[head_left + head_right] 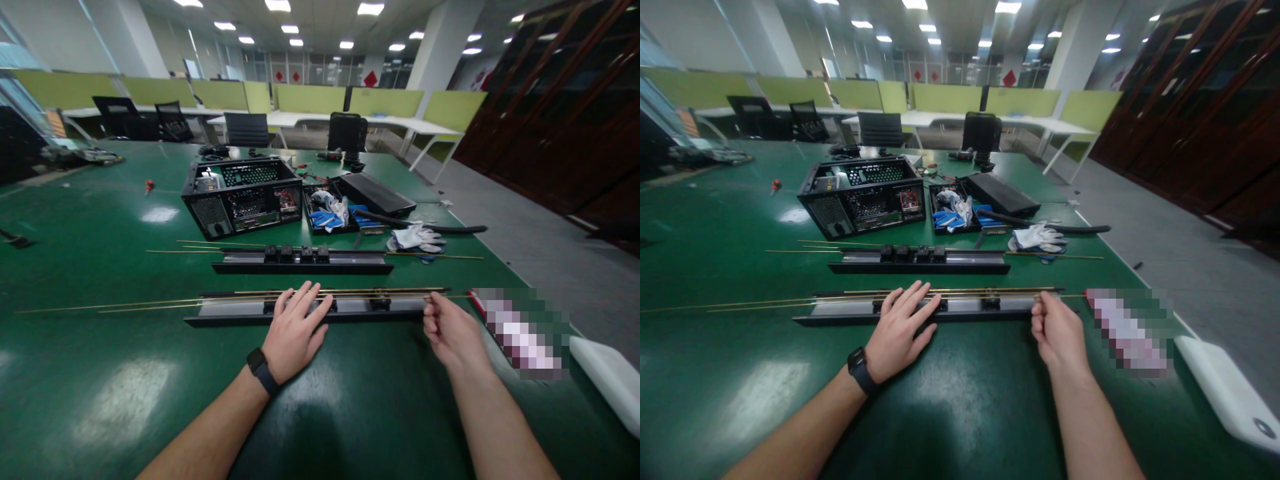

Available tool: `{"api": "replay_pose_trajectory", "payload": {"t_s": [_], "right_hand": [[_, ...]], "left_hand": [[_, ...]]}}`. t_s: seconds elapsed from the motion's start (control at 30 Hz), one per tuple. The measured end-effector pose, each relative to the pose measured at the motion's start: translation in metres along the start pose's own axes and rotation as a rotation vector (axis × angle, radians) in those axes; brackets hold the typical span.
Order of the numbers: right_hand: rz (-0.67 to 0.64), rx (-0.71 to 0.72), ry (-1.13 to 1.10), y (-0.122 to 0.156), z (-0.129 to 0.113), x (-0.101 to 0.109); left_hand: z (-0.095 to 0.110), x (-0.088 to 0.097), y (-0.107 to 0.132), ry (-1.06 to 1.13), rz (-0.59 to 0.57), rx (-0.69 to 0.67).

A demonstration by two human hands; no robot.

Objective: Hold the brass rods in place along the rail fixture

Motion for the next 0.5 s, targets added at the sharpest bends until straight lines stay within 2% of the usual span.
{"api": "replay_pose_trajectory", "payload": {"t_s": [0.23, 0.3, 0.43, 0.5], "right_hand": [[-0.205, 0.0, 0.069, 0.011, 0.011, -0.011], [-0.174, 0.01, 0.044, 0.006, 0.01, -0.008], [-0.001, 0.039, -0.003, -0.004, 0.003, 0.002], [0.028, 0.029, 0.002, -0.004, 0.003, 0.003]], "left_hand": [[0.0, 0.001, -0.001, -0.005, -0.007, -0.002], [-0.001, 0.001, -0.001, -0.006, -0.012, 0.002], [-0.001, 0.001, -0.001, -0.006, -0.015, 0.005], [-0.001, 0.001, 0.0, -0.005, -0.011, 0.006]]}}
Point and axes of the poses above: each hand's wrist, its own y-axis away from the middle knuckle, its own x-axis out of the back of the hand, z = x × y, the point moved 4 cm from there along -y, towards the middle knuckle, and after that the axes turned 13 degrees about z, right-handed, at the moved point
